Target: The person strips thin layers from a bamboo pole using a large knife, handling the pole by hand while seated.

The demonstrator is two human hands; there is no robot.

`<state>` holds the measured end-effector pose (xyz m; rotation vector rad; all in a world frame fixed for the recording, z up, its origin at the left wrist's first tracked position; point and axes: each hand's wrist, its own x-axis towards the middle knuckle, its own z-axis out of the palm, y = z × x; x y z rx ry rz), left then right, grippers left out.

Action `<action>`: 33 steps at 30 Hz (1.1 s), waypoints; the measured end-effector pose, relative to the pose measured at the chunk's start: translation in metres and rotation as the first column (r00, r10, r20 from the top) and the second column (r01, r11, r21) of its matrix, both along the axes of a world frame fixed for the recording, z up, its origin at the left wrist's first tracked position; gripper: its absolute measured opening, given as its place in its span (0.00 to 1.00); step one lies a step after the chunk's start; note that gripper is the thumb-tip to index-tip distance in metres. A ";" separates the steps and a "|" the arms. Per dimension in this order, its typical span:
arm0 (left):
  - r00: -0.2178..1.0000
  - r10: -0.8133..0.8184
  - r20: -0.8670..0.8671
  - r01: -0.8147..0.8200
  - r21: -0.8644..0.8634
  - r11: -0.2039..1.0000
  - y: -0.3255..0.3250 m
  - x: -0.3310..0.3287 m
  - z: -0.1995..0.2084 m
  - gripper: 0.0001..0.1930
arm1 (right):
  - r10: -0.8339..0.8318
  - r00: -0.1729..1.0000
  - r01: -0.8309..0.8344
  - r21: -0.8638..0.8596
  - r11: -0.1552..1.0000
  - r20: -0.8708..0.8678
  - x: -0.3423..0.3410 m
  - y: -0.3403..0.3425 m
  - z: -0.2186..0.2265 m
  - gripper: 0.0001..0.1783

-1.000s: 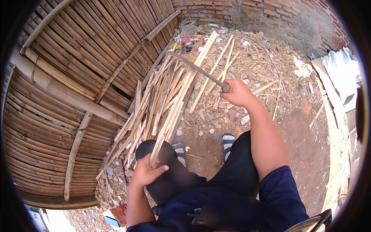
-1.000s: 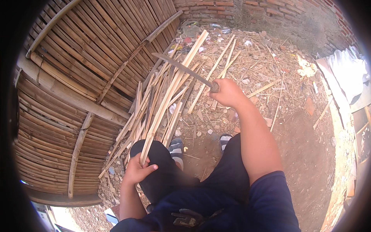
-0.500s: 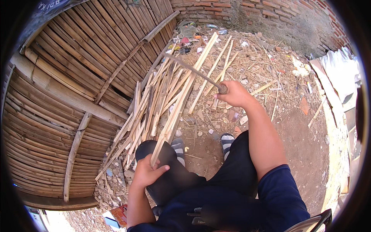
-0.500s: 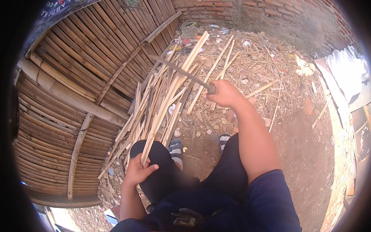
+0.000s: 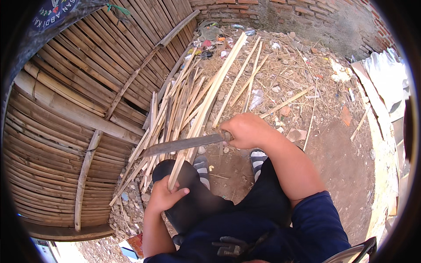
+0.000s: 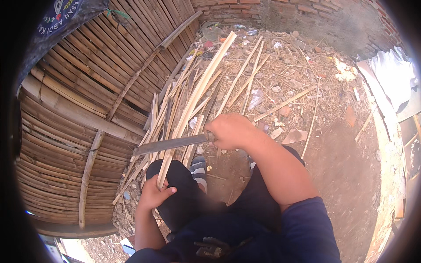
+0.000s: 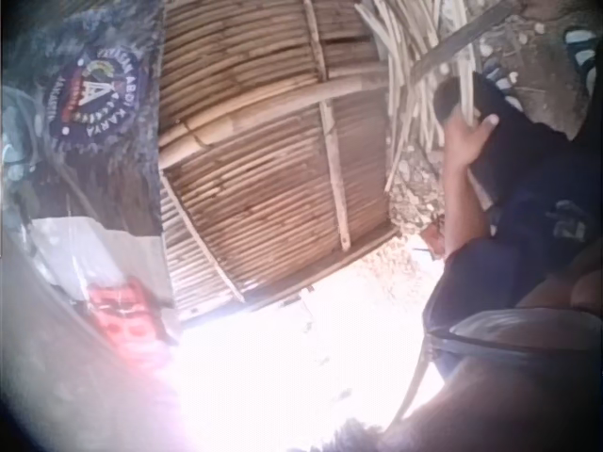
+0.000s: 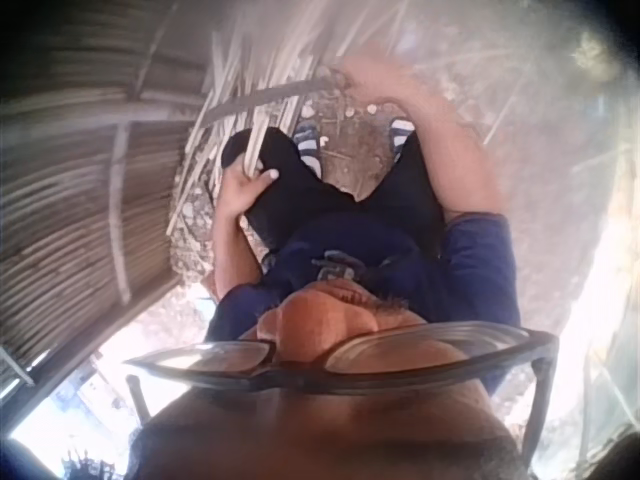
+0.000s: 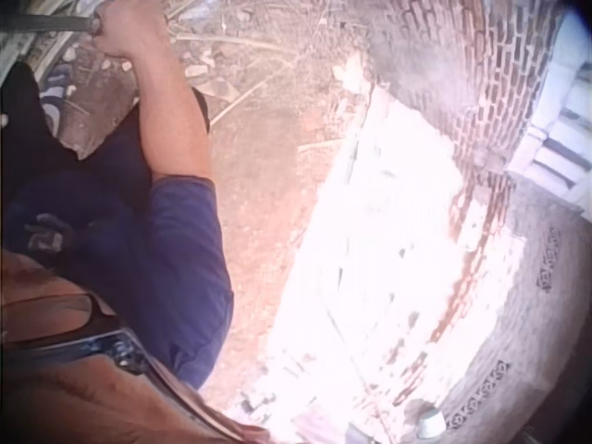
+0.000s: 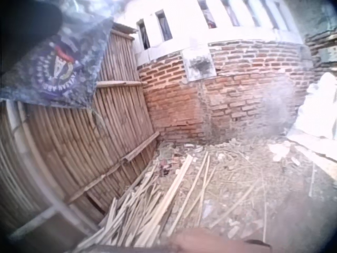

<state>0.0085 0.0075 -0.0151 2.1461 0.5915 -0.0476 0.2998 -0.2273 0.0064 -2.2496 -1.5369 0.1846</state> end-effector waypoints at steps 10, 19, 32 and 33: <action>0.999 0.032 0.016 -0.030 -0.141 0.990 0.008 -0.004 -0.007 0.26 | -0.348 0.930 0.357 0.066 0.932 -0.120 0.045 -0.016 -0.005 0.19; 1.000 0.004 0.001 -0.004 -0.018 1.000 -0.002 -0.008 0.006 0.21 | -0.285 0.909 0.311 0.042 0.949 -0.305 0.067 -0.021 -0.010 0.20; 0.990 0.002 -0.144 -0.002 0.001 1.000 0.016 -0.042 0.043 0.21 | -0.524 0.778 0.572 0.043 0.819 -0.347 0.081 -0.049 0.001 0.20; 0.989 0.026 -0.143 -0.034 -0.053 0.998 0.021 -0.047 0.052 0.21 | -0.683 0.644 0.749 0.103 0.654 -0.344 0.096 -0.068 -0.003 0.19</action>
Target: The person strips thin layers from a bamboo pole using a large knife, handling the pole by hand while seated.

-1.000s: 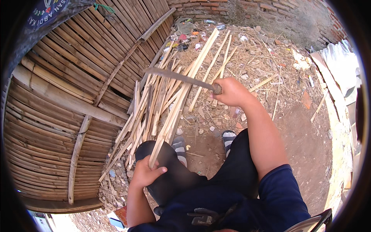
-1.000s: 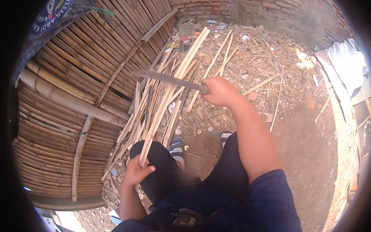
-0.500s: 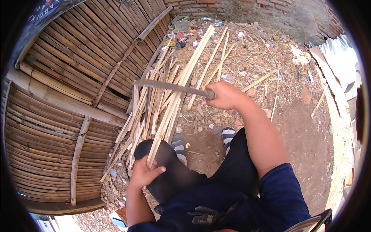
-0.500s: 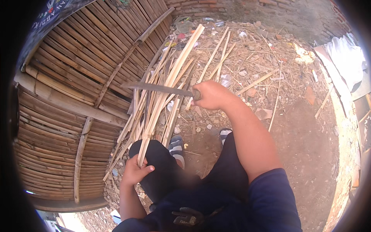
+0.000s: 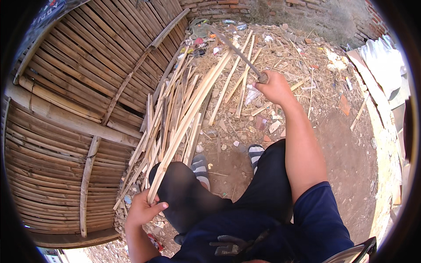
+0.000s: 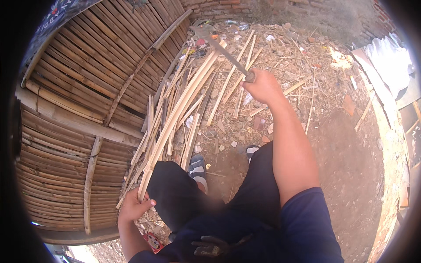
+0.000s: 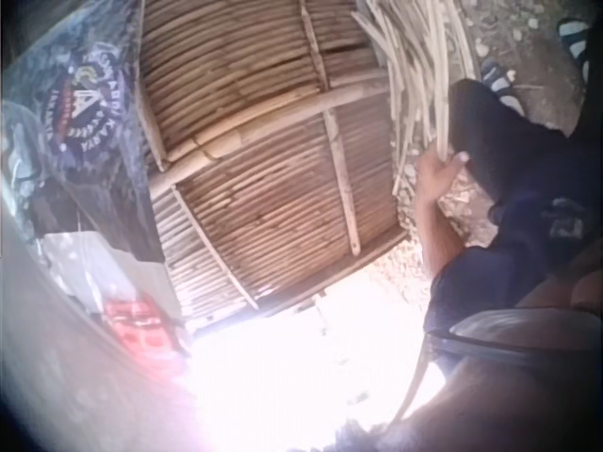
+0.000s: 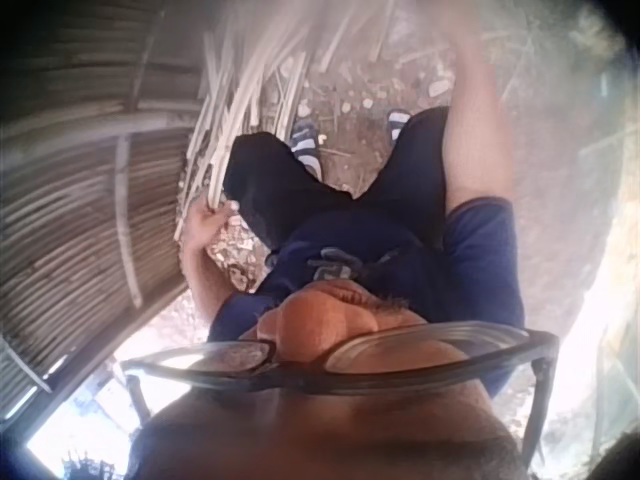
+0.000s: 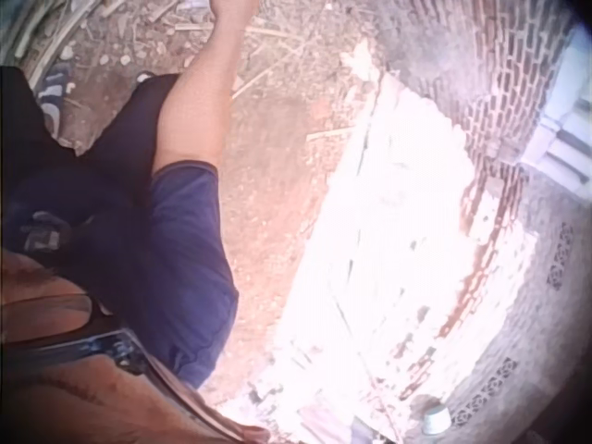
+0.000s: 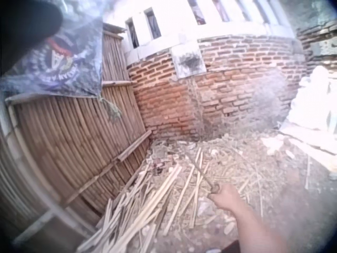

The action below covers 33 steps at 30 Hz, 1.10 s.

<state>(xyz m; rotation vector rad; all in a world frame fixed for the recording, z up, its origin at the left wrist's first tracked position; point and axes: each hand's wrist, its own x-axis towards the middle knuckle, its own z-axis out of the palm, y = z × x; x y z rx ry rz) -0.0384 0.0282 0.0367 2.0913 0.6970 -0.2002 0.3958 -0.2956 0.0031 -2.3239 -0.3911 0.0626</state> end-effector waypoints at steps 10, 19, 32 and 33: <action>0.993 -0.070 0.093 0.068 0.026 0.997 0.026 0.135 0.029 0.19 | -0.316 0.917 0.389 0.717 0.578 -0.243 0.016 -0.039 -0.011 0.16; 0.900 -0.328 0.288 0.257 0.258 0.932 -0.044 0.381 0.033 0.54 | -0.199 0.922 0.387 0.755 0.529 -0.333 0.016 -0.039 -0.017 0.15; 0.997 -0.039 0.069 0.020 0.255 0.967 0.185 0.193 -0.195 0.42 | -0.089 0.939 0.329 0.795 0.510 -0.331 0.019 -0.036 -0.019 0.14; 0.997 0.054 0.062 -0.065 0.194 0.979 0.189 0.172 -0.219 0.42 | -0.093 0.936 0.338 0.794 0.505 -0.339 0.019 -0.037 -0.020 0.14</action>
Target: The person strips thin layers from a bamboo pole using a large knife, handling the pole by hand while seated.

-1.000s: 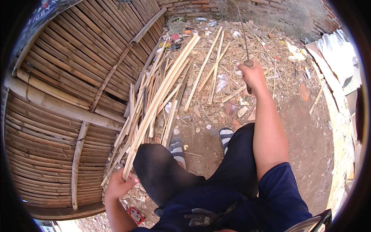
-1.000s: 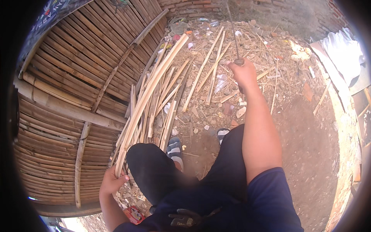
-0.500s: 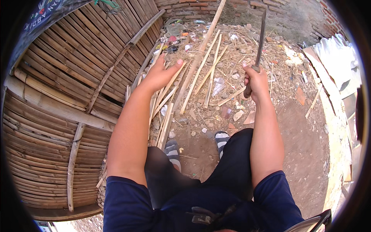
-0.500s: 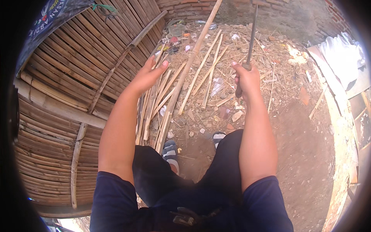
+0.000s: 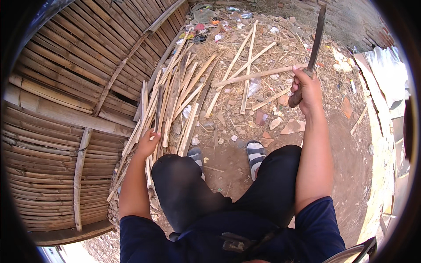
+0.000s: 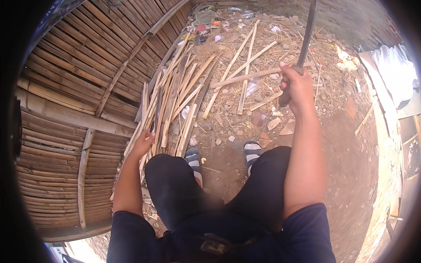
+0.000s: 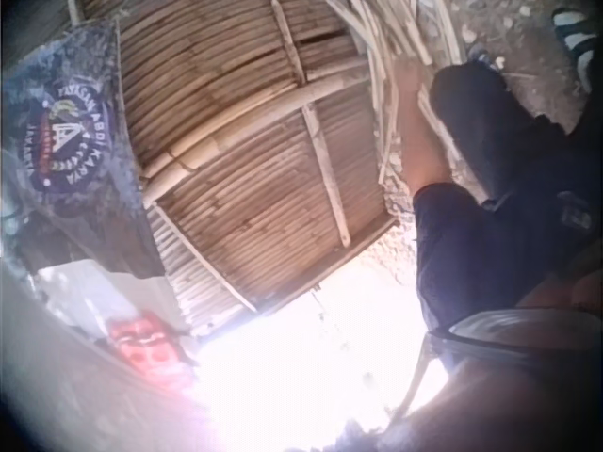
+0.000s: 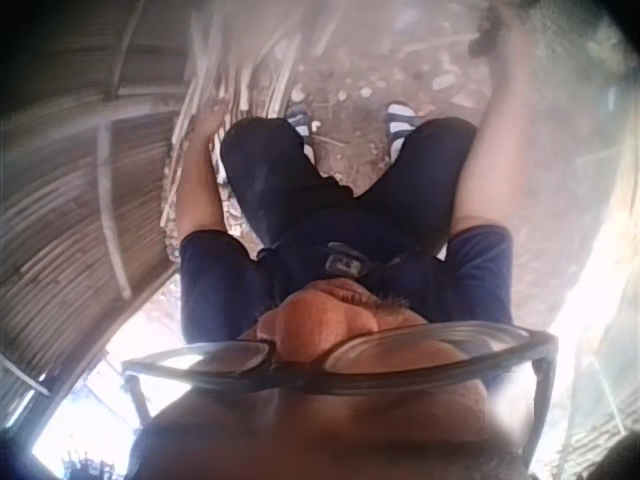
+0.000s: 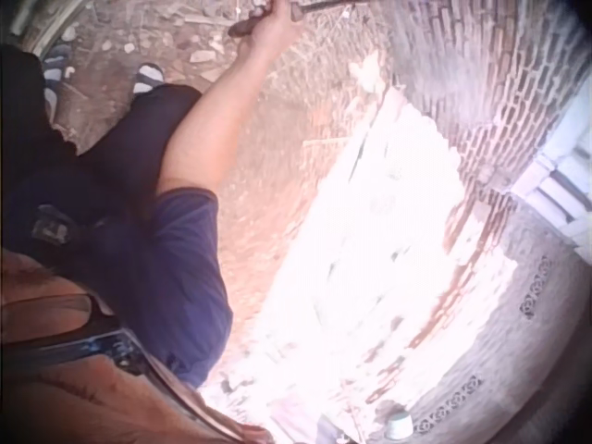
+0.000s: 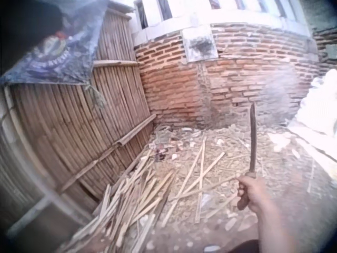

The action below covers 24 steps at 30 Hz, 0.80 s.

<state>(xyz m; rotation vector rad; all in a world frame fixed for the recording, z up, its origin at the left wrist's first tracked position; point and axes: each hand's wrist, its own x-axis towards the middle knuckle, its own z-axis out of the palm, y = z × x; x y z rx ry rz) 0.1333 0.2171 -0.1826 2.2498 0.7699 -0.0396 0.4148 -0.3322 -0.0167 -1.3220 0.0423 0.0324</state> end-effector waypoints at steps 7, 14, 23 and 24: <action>0.946 0.290 -0.144 -0.316 -0.210 0.925 0.011 -0.107 -0.124 0.38 | 0.022 0.997 -0.023 -0.005 1.000 -0.075 0.004 0.013 -0.006 0.14; 0.968 0.156 -0.196 -0.115 0.208 0.971 -0.005 -0.115 -0.153 0.33 | 0.049 0.993 -0.055 -0.056 0.997 -0.105 0.004 0.040 -0.012 0.14; 0.883 0.346 -0.317 -0.181 0.448 0.875 0.002 -0.073 -0.128 0.36 | 0.029 0.984 -0.049 -0.111 0.993 -0.178 0.009 0.061 -0.020 0.17; 0.874 0.337 -0.350 -0.181 0.409 0.895 0.007 -0.074 -0.134 0.36 | 0.015 0.983 -0.039 -0.127 0.991 -0.184 0.009 0.065 -0.020 0.16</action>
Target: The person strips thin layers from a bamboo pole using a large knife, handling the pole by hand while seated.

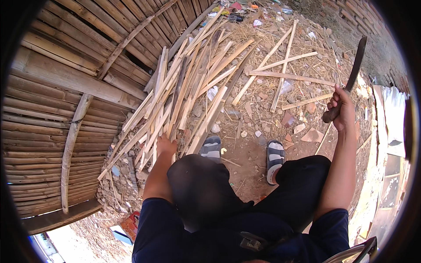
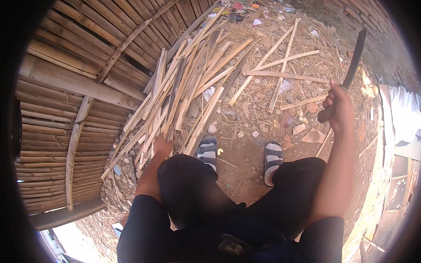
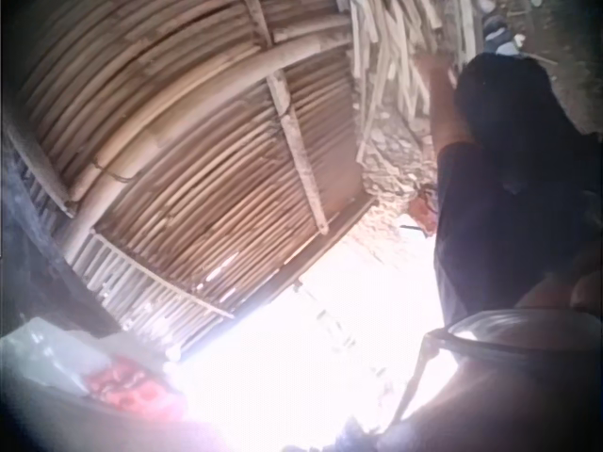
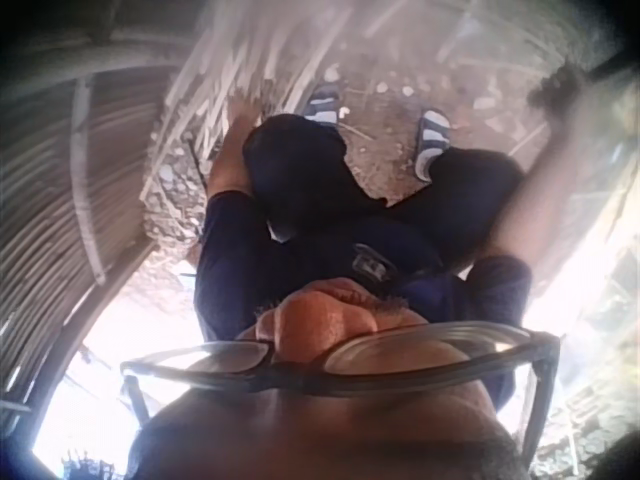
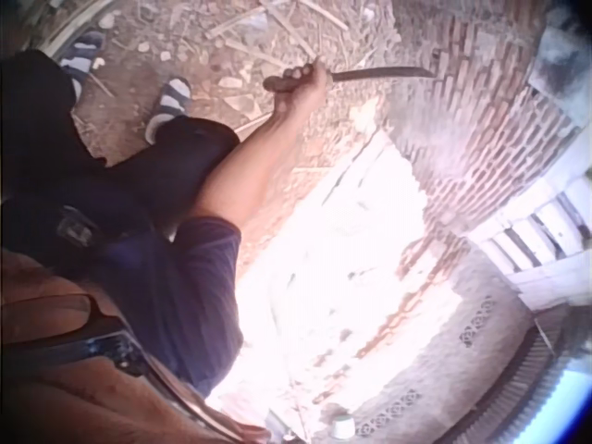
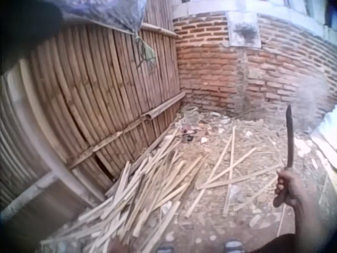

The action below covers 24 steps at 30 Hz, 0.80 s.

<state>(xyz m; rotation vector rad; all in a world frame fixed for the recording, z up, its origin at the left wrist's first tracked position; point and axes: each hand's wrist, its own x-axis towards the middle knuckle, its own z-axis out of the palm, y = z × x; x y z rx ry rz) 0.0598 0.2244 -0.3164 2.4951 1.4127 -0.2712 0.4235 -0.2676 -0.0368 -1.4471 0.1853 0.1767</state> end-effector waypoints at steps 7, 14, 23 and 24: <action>0.997 0.030 0.076 -0.025 -0.060 0.998 0.021 -0.012 -0.028 0.28 | 0.035 0.999 -0.035 -0.045 0.998 0.000 -0.005 0.026 0.003 0.15; 0.997 -0.073 0.004 0.071 0.135 0.988 0.022 -0.025 0.024 0.18 | 0.146 0.989 -0.146 -0.021 0.989 0.019 -0.015 0.045 0.008 0.14; 0.969 -0.138 0.207 0.128 0.059 0.990 0.021 -0.048 0.088 0.24 | 0.236 0.968 -0.230 -0.073 0.970 0.088 -0.029 0.063 0.019 0.16; 0.957 -0.141 0.252 0.124 0.082 0.989 0.019 -0.057 0.090 0.23 | 0.244 0.965 -0.235 -0.096 0.967 0.100 -0.030 0.064 0.020 0.16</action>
